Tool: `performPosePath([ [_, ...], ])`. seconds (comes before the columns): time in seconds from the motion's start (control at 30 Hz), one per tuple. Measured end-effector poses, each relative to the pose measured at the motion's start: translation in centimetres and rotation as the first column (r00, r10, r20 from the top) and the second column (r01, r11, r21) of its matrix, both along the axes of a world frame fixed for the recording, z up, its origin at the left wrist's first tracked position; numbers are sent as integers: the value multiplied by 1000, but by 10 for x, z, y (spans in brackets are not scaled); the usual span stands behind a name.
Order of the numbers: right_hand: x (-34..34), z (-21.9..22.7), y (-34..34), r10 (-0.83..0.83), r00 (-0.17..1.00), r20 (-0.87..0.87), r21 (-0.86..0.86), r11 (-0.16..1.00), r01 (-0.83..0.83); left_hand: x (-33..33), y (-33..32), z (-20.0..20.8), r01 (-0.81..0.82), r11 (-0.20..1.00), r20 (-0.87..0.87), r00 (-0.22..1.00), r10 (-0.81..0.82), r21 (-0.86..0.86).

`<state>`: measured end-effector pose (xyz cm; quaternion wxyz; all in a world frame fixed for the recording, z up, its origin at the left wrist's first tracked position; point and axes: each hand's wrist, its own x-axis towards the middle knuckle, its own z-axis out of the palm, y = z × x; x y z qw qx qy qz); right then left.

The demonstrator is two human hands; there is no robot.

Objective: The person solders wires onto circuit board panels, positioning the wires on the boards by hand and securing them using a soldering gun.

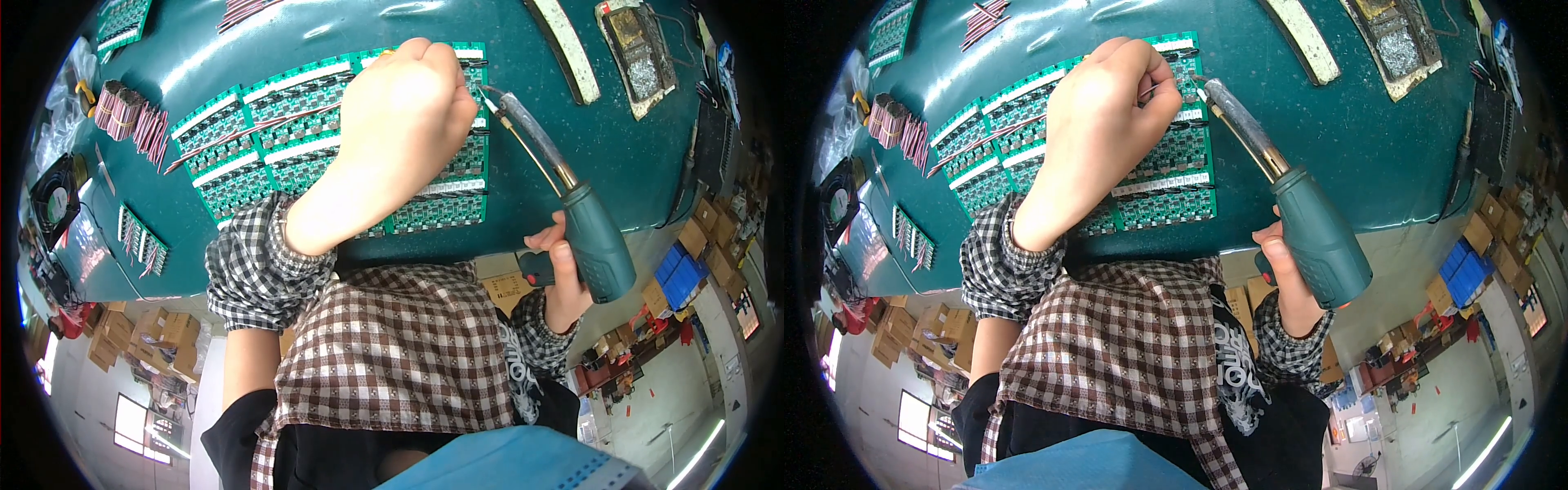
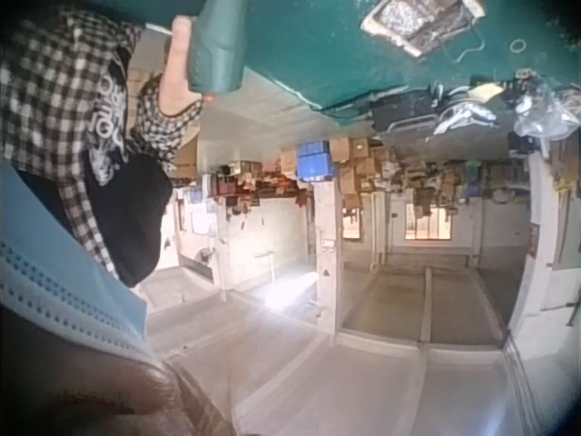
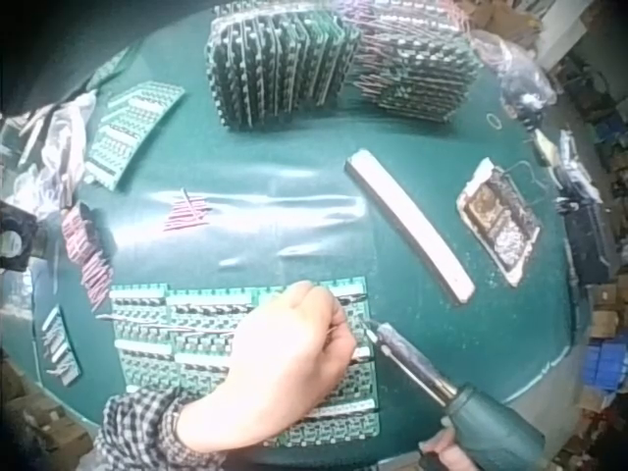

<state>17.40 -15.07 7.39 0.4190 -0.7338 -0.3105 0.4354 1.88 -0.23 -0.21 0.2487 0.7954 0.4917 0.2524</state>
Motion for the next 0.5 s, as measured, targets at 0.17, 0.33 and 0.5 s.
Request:
performPosePath([
  [0.17,0,1,0,-17,999,-38,22,1000,18,-1,-1,0,-8,1000,3,1000,8,1],
  [0.33,1,-2,-2,-81,994,-78,37,996,84,-2,-2,0,4,1000,46,999,-4,-9],
  [0.5,4,-2,-4,-36,996,-76,31,999,38,-2,-3,2,-9,1000,38,999,10,-13],
])
